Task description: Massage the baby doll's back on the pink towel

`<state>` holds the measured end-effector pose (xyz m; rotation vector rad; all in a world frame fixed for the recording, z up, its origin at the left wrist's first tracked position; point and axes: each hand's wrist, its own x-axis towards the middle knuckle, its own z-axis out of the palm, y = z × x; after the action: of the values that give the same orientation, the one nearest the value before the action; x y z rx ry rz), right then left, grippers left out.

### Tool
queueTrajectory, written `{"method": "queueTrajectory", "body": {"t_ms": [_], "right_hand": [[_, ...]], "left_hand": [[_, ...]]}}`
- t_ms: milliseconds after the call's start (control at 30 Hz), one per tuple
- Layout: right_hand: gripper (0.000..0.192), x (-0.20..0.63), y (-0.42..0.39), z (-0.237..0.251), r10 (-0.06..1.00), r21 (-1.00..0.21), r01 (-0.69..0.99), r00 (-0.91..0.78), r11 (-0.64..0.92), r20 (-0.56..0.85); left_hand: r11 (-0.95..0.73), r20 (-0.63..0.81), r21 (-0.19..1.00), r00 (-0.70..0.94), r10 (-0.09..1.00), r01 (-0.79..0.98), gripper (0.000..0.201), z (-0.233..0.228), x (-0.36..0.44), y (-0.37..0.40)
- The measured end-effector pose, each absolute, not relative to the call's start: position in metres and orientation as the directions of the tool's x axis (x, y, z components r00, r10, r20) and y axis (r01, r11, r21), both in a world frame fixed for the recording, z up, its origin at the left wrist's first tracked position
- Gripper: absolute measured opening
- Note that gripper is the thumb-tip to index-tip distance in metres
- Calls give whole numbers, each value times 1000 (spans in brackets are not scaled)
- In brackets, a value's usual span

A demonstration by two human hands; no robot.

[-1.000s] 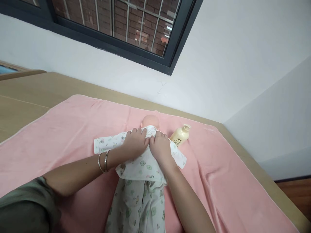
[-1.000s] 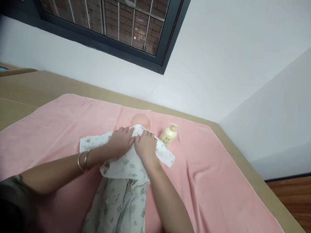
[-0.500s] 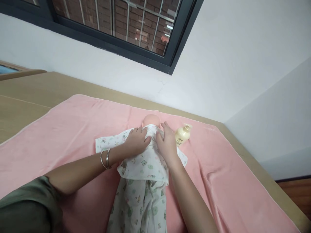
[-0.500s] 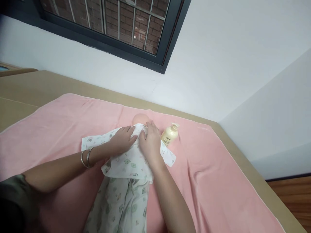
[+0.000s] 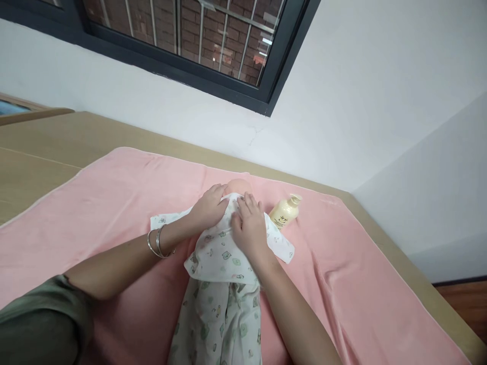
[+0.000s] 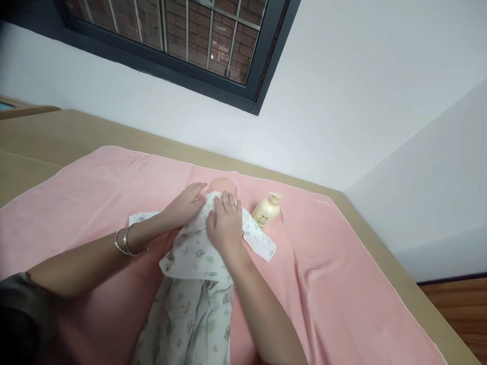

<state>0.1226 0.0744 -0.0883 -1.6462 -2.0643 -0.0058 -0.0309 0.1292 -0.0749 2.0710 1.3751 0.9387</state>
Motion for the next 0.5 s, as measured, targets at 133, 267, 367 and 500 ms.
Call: {"method": "queueTrajectory", "body": {"t_ms": [133,267,367,500], "right_hand": [[45,122,74,-89,919,-289,897,-242,334,311],[38,126,69,-79,861,-379,846,-167,375,481],[39,124,63,-72,813,-363,829,-174,426,556],[50,118,59,-69,928,-287,891,-291,352,234]], "left_hand": [[-376,253,695,281,926,613,51,-73,-29,125],[-380,234,679,307,923,628,52,-70,-31,126],[-382,237,669,304,923,638,52,-71,-32,129],[-375,242,662,289,926,649,51,-74,-34,133]]}}
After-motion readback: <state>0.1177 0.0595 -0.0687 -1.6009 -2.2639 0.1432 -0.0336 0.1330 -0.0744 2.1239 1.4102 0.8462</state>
